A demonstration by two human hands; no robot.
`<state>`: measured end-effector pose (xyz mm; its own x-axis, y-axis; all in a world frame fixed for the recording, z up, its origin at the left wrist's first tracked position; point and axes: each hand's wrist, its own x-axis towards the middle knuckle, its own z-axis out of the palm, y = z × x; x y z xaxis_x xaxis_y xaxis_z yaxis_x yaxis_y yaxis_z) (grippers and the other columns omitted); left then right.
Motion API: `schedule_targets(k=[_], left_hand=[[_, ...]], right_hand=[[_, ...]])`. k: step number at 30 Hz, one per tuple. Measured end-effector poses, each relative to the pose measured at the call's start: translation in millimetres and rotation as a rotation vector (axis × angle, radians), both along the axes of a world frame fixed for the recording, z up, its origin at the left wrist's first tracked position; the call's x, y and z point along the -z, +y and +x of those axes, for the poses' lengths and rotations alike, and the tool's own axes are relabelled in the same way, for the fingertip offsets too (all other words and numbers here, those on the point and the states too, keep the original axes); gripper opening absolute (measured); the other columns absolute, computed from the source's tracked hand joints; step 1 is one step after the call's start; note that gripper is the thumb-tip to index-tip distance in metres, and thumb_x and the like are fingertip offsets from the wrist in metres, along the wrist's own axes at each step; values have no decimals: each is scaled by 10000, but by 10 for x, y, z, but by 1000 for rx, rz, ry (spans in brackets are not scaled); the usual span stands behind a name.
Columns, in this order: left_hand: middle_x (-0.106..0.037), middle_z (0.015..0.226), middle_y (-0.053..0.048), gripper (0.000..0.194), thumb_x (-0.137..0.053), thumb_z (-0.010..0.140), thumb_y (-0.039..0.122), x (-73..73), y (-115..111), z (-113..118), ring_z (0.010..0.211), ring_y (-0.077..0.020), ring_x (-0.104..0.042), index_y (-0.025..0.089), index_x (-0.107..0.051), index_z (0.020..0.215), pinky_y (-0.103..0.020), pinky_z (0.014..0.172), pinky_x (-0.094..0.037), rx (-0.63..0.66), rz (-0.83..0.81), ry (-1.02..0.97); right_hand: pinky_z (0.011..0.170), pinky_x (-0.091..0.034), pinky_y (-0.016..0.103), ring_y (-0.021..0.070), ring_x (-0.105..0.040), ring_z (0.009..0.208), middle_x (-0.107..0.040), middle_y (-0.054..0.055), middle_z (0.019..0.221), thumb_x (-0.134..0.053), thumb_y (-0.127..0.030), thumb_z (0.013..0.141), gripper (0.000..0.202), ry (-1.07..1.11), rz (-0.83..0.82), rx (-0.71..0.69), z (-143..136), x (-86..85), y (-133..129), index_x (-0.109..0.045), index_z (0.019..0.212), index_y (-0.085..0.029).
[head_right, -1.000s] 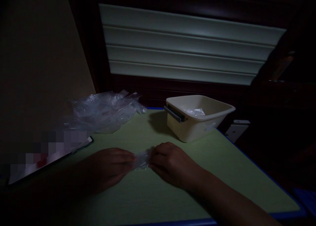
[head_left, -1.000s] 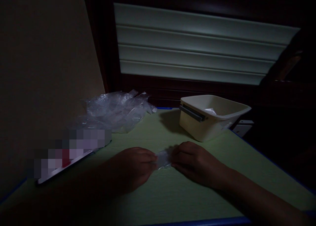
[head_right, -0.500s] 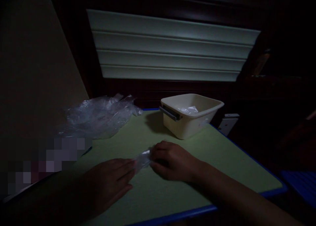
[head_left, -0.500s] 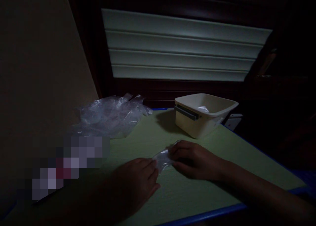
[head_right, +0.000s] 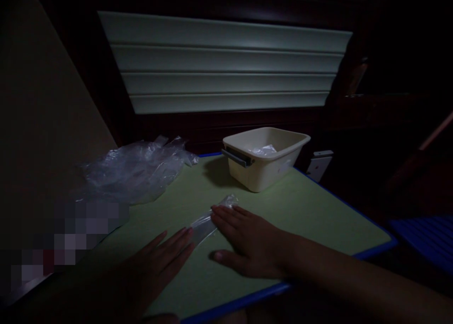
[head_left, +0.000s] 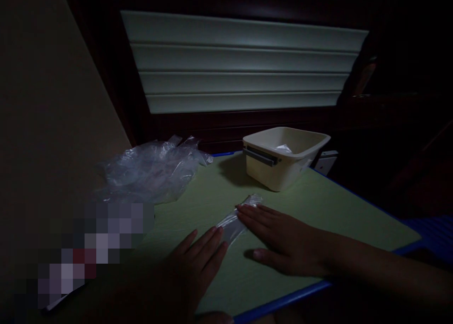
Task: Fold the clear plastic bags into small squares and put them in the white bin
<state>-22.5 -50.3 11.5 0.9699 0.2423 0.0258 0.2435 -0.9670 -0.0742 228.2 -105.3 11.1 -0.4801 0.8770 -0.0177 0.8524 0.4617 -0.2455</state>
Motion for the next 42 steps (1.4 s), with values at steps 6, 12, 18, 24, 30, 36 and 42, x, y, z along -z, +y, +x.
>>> schedule_targets(k=[6,12,18,24,30,36,42], left_hand=[[-265,1477,-177,658,-473,875,479,46,0,9,1357,-293,-266,80,-347,1383,-480,1083,-257,-6,1,5],[-283,1468,-192,733,-505,850,546,55,42,-18,1349,-309,-280,73,-340,1386,-468,1084,-258,27,5,-21],[-317,1445,-217,756,-502,870,549,-26,56,-44,1340,-308,-298,62,-290,1408,-445,1090,-254,102,-15,-52],[-258,1470,-213,725,-505,861,547,-1,-6,10,1360,-309,-251,63,-353,1379,-490,1090,-231,-8,-6,22],[-232,1475,-224,767,-553,844,543,-57,14,5,1360,-321,-246,62,-323,1395,-497,1081,-256,38,-52,75],[-254,1467,-219,712,-512,868,529,-34,-11,35,1363,-317,-240,60,-359,1381,-506,1087,-241,-25,-55,33],[-234,1458,-262,789,-525,860,540,-74,33,-4,1354,-353,-243,27,-285,1407,-529,1065,-270,63,-68,99]], right_hand=[[1111,-185,516,281,-203,1380,-257,200,1479,-349,-473,948,654,-9,96,32,212,68,-11,-272,1433,-40],[1109,-143,534,298,-161,1387,-210,238,1483,-321,-466,950,680,77,84,-42,-84,-45,-30,-240,1430,8],[1120,-184,448,279,-143,1389,-179,253,1482,-364,-496,931,727,142,18,-110,-311,-14,5,-243,1427,23],[1114,-219,438,288,-184,1379,-203,247,1479,-353,-510,930,726,18,59,-12,-113,25,55,-277,1417,24],[1100,-243,487,306,-240,1362,-261,255,1459,-294,-511,948,701,-52,167,139,226,178,120,-303,1409,17],[1064,-270,559,352,-262,1347,-293,298,1434,-259,-489,956,699,-34,236,245,241,206,116,-325,1385,59],[1100,-246,459,277,-148,1390,-154,229,1496,-311,-473,951,697,52,100,-77,-133,-3,-44,-207,1439,13]])
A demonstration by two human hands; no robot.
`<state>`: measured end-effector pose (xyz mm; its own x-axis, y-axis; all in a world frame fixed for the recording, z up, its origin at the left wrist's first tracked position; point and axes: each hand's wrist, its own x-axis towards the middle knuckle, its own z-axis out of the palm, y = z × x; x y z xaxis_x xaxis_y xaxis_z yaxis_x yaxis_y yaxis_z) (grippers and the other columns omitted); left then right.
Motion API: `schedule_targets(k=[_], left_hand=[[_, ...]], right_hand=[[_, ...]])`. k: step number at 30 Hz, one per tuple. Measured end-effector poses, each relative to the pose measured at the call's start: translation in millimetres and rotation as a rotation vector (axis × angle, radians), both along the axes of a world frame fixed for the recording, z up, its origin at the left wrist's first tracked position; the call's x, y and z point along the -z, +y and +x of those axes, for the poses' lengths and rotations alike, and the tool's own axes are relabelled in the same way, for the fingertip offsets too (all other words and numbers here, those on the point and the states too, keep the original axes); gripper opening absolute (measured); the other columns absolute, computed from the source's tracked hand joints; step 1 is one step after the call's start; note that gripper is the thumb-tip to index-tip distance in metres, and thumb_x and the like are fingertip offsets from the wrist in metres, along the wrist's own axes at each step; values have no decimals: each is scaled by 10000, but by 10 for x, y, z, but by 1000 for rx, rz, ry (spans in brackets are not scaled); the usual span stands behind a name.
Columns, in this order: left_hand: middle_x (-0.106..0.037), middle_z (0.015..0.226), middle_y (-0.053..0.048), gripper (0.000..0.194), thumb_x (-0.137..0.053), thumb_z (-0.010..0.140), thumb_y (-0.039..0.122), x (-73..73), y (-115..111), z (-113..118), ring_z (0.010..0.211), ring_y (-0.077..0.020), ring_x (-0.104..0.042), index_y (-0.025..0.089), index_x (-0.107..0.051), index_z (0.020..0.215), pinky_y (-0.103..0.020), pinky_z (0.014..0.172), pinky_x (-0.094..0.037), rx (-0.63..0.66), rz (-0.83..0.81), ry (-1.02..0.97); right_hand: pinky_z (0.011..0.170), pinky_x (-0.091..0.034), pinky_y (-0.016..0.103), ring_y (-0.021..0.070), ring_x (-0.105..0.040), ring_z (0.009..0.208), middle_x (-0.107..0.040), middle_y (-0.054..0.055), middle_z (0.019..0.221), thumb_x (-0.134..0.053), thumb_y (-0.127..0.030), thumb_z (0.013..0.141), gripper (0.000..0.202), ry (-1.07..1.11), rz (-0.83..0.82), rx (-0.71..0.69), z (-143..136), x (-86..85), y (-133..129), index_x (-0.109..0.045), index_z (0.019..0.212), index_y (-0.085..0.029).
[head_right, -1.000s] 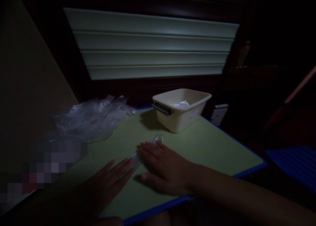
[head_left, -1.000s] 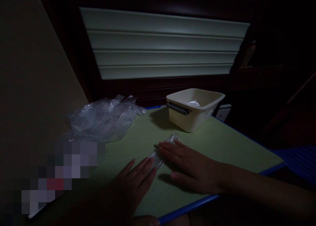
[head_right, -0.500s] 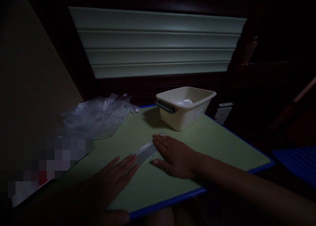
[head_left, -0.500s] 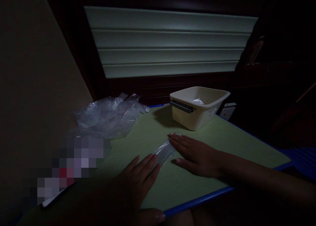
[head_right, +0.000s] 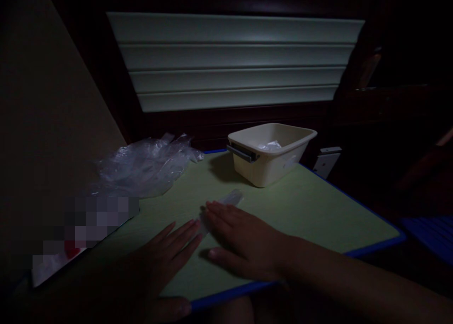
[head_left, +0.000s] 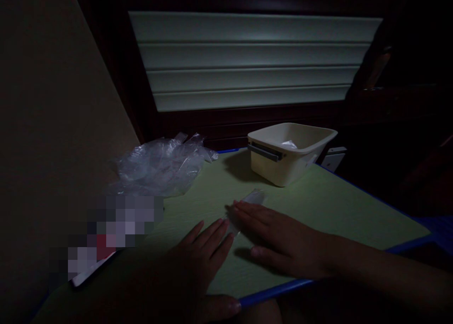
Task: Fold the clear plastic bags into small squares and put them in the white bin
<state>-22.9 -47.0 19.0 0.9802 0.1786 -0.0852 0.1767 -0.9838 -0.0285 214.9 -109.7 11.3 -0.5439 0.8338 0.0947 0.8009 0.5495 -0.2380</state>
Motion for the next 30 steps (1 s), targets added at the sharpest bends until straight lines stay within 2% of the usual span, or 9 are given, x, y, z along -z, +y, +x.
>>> schedule_targets(k=[3,6,10,15,22,26,30], left_hand=[[-249,1459,-250,808,-518,849,568,69,9,-5,1357,-345,-240,35,-282,1409,-528,1074,-253,-33,21,-48],[-237,1473,-227,811,-529,835,572,138,1,-2,1362,-331,-232,60,-282,1413,-519,1083,-237,-64,37,-71],[-240,1476,-219,755,-515,850,551,150,-11,-4,1363,-326,-231,77,-314,1402,-517,1081,-238,-64,37,-88],[-258,1474,-207,772,-538,815,578,132,-24,9,1356,-321,-252,90,-350,1383,-507,1080,-239,-68,51,-99],[-273,1473,-195,691,-480,864,524,135,-54,42,1351,-310,-272,85,-349,1382,-505,1075,-251,-110,67,-85],[-276,1471,-202,723,-512,838,536,144,-50,30,1346,-319,-275,78,-354,1374,-505,1073,-252,-95,65,-92],[-286,1464,-210,785,-555,792,575,125,-34,30,1334,-329,-289,89,-357,1375,-512,1060,-260,-87,54,-96]], right_hand=[[1119,-190,455,268,-155,1387,-177,223,1488,-346,-485,944,698,46,-79,-38,-164,-14,-36,-224,1438,-8],[1121,-180,460,264,-150,1387,-178,211,1489,-357,-486,940,685,53,-97,-13,-185,15,-22,-240,1439,-31],[1106,-221,489,299,-196,1374,-212,229,1473,-380,-496,927,693,18,-26,66,-30,66,42,-300,1418,-13],[1104,-233,495,314,-232,1362,-246,235,1464,-341,-483,949,665,-37,48,148,168,129,121,-324,1405,1],[1103,-228,493,304,-230,1366,-272,242,1461,-276,-503,957,683,-68,67,252,194,160,151,-307,1412,6],[1092,-260,486,301,-285,1349,-333,232,1442,-290,-526,944,678,-16,116,332,250,239,203,-368,1390,-21],[1058,-299,539,356,-344,1314,-404,264,1397,-341,-478,937,622,59,193,415,325,317,261,-428,1343,-13]])
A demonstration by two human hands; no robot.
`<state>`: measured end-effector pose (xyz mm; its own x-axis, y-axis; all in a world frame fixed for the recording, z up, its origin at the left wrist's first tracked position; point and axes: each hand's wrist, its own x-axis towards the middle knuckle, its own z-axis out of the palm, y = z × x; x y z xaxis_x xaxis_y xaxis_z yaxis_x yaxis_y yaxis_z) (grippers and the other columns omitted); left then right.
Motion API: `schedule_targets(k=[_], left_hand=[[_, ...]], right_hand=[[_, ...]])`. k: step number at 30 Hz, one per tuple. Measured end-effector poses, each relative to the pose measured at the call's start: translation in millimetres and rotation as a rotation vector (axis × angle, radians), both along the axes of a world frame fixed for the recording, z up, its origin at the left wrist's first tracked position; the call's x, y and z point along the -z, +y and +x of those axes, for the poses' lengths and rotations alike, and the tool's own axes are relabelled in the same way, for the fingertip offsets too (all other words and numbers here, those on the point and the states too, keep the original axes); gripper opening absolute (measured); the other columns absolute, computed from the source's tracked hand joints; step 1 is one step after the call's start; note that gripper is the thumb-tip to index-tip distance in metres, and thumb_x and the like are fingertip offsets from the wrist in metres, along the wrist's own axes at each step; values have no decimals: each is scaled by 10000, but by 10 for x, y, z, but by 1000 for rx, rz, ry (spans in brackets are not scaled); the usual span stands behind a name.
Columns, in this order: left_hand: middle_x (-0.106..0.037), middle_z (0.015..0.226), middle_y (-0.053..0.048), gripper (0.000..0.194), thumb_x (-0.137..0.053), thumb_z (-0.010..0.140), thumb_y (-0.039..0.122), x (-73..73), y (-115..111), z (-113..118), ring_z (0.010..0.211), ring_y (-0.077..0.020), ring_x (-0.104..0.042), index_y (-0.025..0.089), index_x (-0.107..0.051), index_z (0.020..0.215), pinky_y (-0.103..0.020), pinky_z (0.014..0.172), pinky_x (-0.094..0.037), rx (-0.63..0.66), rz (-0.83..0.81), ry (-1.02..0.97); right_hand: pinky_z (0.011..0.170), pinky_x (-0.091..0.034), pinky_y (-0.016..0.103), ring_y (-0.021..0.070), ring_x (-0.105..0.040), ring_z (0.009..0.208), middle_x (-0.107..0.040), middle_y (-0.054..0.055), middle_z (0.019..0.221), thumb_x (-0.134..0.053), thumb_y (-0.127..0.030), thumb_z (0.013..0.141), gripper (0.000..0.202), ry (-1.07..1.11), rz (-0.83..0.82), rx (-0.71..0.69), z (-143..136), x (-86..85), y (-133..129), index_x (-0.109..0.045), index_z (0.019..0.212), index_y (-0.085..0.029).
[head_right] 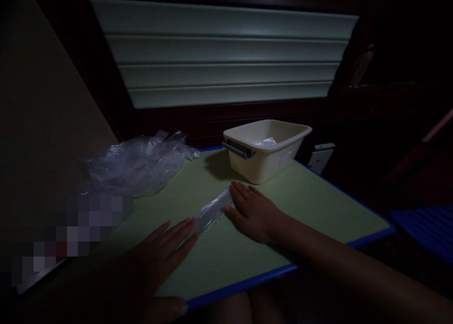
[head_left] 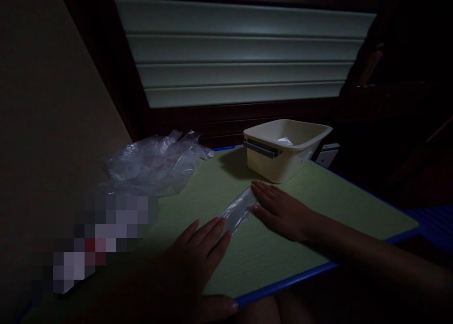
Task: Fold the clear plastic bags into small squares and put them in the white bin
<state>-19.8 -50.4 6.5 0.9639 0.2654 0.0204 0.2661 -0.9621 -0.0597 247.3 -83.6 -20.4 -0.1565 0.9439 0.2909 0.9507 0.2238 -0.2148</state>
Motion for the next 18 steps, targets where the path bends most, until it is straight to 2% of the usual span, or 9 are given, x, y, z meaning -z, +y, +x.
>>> schedule_targets(k=[2,5,7,9,12,15,18], left_hand=[[-331,1446,-199,753,-558,805,573,-32,9,22,1308,-329,-330,111,-376,1370,-506,1037,-294,-6,-10,-17],[-444,1373,-165,662,-583,822,551,-80,2,97,1213,-319,-432,147,-444,1327,-473,959,-384,-27,-43,-77],[-535,1267,-145,571,-603,825,522,-90,-30,169,1099,-315,-506,160,-516,1258,-461,872,-440,-74,-59,-120],[-596,1142,-133,464,-603,837,483,-78,-81,244,982,-314,-548,164,-577,1173,-471,790,-466,-125,-51,-153],[-613,1046,-114,423,-606,841,438,-46,-142,323,904,-300,-550,152,-576,1151,-470,745,-470,-112,-64,-229],[-616,976,-90,288,-553,868,300,-15,-97,332,873,-267,-542,136,-579,1103,-438,748,-463,-39,-93,-343],[-613,961,-101,214,-438,845,96,34,86,292,903,-247,-539,119,-618,959,-414,799,-450,11,-60,-452]], right_hand=[[1019,-352,547,368,-393,1281,-431,269,1372,-391,-403,927,546,43,64,15,16,-22,-4,-451,1315,-23],[925,-470,457,293,-542,1133,-537,214,1255,-410,-284,911,397,105,153,-38,-34,-125,-77,-515,1242,-93],[847,-518,362,223,-605,996,-605,160,1108,-397,-226,907,327,155,166,-136,-115,-193,-150,-567,1169,-130],[820,-523,317,194,-612,957,-624,131,1049,-417,-170,894,306,198,135,-294,-202,-229,-213,-584,1150,-148],[857,-502,350,213,-601,1001,-638,140,1081,-457,-89,853,352,185,94,-432,-280,-224,-255,-583,1178,-137],[870,-495,367,224,-599,1026,-641,152,1109,-466,-68,834,355,156,86,-422,-283,-198,-249,-606,1155,-123],[868,-494,367,225,-604,1022,-647,163,1102,-472,-72,832,314,150,98,-409,-258,-181,-230,-633,1100,-107]])
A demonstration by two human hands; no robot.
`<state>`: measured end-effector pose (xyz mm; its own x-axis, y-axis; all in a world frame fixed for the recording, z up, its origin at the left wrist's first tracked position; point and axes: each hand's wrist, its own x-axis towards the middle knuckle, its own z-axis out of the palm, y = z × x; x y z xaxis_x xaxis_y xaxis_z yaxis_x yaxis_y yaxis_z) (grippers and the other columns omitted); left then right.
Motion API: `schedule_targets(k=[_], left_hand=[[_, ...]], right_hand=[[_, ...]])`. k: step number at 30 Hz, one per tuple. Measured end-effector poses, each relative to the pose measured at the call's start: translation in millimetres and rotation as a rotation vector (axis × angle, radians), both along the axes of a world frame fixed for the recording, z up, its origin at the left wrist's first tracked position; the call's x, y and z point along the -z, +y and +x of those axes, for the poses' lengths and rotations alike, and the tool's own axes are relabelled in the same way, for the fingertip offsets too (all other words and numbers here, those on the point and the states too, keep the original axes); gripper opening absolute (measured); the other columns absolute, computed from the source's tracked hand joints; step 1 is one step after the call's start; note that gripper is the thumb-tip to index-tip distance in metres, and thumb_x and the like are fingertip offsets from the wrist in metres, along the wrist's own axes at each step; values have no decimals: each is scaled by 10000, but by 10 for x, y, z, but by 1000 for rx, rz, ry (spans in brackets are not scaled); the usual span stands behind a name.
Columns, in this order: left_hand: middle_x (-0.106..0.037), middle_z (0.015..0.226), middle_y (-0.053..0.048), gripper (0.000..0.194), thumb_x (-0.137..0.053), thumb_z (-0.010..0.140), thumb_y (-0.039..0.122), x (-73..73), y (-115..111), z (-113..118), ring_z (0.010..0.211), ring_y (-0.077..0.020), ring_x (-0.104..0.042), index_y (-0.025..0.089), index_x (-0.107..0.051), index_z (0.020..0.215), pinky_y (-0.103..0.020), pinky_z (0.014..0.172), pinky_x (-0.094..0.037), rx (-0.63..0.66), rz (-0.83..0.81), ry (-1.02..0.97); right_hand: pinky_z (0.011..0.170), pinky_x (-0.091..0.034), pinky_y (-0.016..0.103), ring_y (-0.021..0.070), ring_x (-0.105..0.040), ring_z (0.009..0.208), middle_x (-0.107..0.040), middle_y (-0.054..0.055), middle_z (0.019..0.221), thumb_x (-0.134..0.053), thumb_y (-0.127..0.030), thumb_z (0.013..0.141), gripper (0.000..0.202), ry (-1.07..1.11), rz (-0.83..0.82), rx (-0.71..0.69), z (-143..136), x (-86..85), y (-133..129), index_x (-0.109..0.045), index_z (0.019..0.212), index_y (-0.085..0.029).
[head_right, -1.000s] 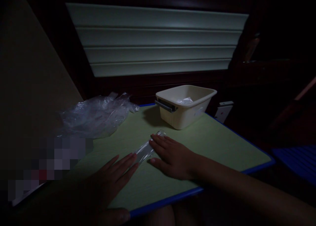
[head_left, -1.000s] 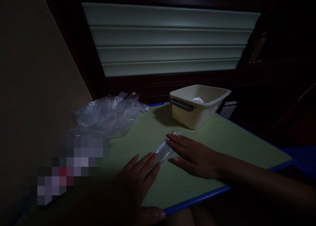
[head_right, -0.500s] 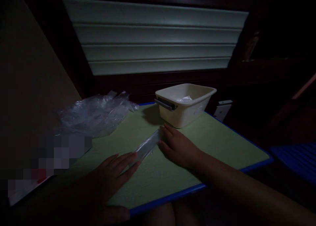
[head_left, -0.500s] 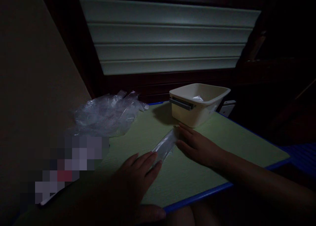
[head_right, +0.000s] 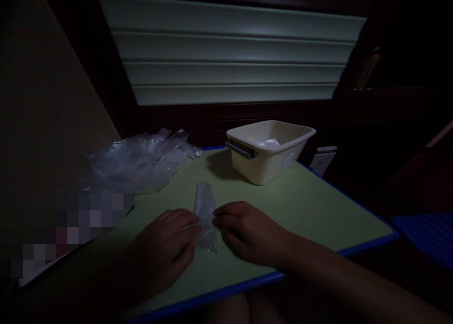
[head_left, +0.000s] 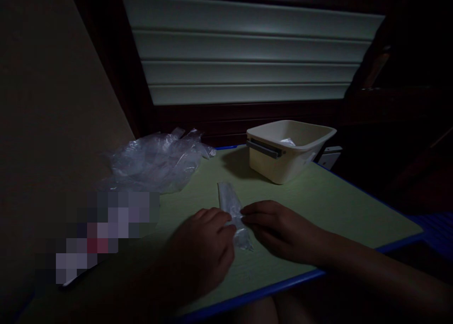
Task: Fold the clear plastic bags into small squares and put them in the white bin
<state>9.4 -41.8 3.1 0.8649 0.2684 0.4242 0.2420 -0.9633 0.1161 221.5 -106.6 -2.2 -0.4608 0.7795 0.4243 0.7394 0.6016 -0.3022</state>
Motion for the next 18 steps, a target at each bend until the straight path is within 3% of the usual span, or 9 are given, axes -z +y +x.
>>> schedule_targets(k=[6,9,13,15,18], left_hand=[[-627,972,-82,294,-428,744,-9,88,315,-30,915,-202,-558,127,-634,905,-331,824,-459,158,-61,-30],[-627,928,-63,312,-423,720,-32,99,321,-12,885,-197,-554,144,-634,870,-329,799,-450,144,-71,-70],[-615,876,-51,328,-419,698,-46,119,304,9,831,-190,-535,149,-620,869,-319,750,-440,125,-130,-108],[-609,868,-49,338,-422,678,-45,126,295,14,818,-192,-528,153,-610,878,-314,725,-436,107,-166,-126],[-597,865,-47,363,-421,669,-51,136,265,8,801,-183,-525,161,-580,918,-289,683,-438,93,-226,-190]], right_hand=[[837,-490,334,196,-618,963,-670,131,1050,-489,-118,889,233,-76,33,-38,87,-31,118,-625,1078,-115],[751,-490,336,194,-626,838,-690,114,951,-480,-156,927,197,-310,144,-161,114,-109,215,-619,1061,-117],[705,-461,350,197,-599,748,-683,111,907,-458,-97,918,185,-589,258,-290,73,-180,279,-641,934,-112],[686,-454,349,200,-585,717,-679,99,856,-466,-96,908,180,-549,261,-276,51,-161,284,-644,889,-117],[683,-451,342,202,-576,720,-663,90,788,-444,-114,915,197,-286,179,-192,61,-86,278,-640,902,-123]])
